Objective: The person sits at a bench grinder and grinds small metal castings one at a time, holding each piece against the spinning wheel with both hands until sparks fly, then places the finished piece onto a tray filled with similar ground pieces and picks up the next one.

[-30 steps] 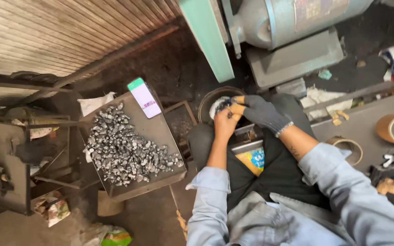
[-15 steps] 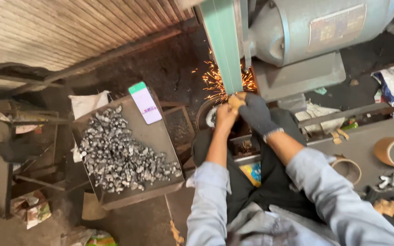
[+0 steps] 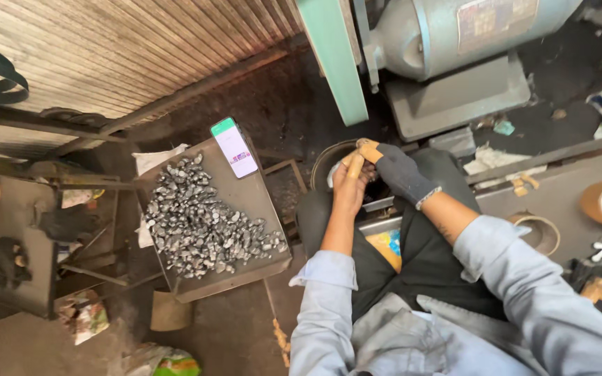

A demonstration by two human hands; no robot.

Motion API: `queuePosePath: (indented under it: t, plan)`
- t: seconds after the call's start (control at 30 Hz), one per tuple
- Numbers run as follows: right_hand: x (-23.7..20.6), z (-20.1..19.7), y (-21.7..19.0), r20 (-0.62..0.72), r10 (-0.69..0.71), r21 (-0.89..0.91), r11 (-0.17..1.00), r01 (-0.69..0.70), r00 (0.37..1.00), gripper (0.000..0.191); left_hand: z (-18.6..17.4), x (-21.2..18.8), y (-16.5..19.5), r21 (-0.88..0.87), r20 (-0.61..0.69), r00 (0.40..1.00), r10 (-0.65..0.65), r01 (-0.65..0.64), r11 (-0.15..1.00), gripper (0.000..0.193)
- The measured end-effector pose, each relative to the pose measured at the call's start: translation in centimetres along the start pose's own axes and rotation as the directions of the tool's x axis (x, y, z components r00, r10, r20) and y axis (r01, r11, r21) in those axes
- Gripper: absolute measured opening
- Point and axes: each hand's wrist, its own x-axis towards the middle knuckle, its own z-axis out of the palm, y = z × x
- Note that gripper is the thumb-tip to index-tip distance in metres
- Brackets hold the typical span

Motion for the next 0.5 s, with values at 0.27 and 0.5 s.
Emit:
queuePosePath:
  t: [0.27,0.5]
  plan:
    - [3.8,1.8,0.2,0.378,-0.065,0.439,0.891,-0.117,0.924,0.037,1.0,4.7,2.0,0.317,-0.177,0.912,0.37,-0.302,0.899,0.033]
    - [3.8,2.8,-1.1,0.45,-0.099,0.101,0.993,0.06,0.887,0.046,-2.0,4.3,3.4,0.09,-0.213,0.926,0.312,-0.299,0.95,0.041]
